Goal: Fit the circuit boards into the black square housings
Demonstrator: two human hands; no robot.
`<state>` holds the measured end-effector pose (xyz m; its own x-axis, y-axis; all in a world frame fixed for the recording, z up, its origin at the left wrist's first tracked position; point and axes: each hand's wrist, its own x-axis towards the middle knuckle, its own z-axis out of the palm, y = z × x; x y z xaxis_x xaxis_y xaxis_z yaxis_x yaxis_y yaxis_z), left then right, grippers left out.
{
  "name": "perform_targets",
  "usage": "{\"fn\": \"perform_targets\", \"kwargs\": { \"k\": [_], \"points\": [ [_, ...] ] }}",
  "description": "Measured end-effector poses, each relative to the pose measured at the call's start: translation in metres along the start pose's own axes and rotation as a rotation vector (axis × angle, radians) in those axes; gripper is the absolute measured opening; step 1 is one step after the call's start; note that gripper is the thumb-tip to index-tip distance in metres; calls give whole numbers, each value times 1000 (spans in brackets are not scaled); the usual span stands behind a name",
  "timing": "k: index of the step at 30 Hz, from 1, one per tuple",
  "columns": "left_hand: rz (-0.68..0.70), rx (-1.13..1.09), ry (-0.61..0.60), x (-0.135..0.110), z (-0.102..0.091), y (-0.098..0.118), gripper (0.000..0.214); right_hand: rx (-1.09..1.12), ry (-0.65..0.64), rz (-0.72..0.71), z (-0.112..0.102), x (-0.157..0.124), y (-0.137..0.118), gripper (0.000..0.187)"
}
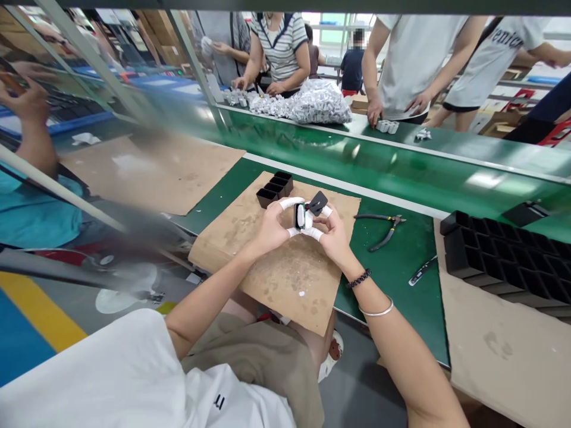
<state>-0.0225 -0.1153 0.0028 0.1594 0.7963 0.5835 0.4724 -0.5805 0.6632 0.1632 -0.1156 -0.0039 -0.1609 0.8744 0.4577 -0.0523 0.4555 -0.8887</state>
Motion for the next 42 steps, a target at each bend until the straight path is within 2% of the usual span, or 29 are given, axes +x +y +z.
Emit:
{"fn": "perform_targets", "kwargs": {
  "k": [12, 26, 42],
  "points": [
    [19, -23, 29, 0, 2, -3, 62, -55, 5, -21, 5, -5, -7, 47],
    [45, 36, 19, 0, 1, 0, 63, -57, 15, 14, 5, -5, -8, 57],
    [18, -12, 49, -1, 4, -2, 65, -2, 14, 32, 3, -3, -4, 57]
  ]
}}
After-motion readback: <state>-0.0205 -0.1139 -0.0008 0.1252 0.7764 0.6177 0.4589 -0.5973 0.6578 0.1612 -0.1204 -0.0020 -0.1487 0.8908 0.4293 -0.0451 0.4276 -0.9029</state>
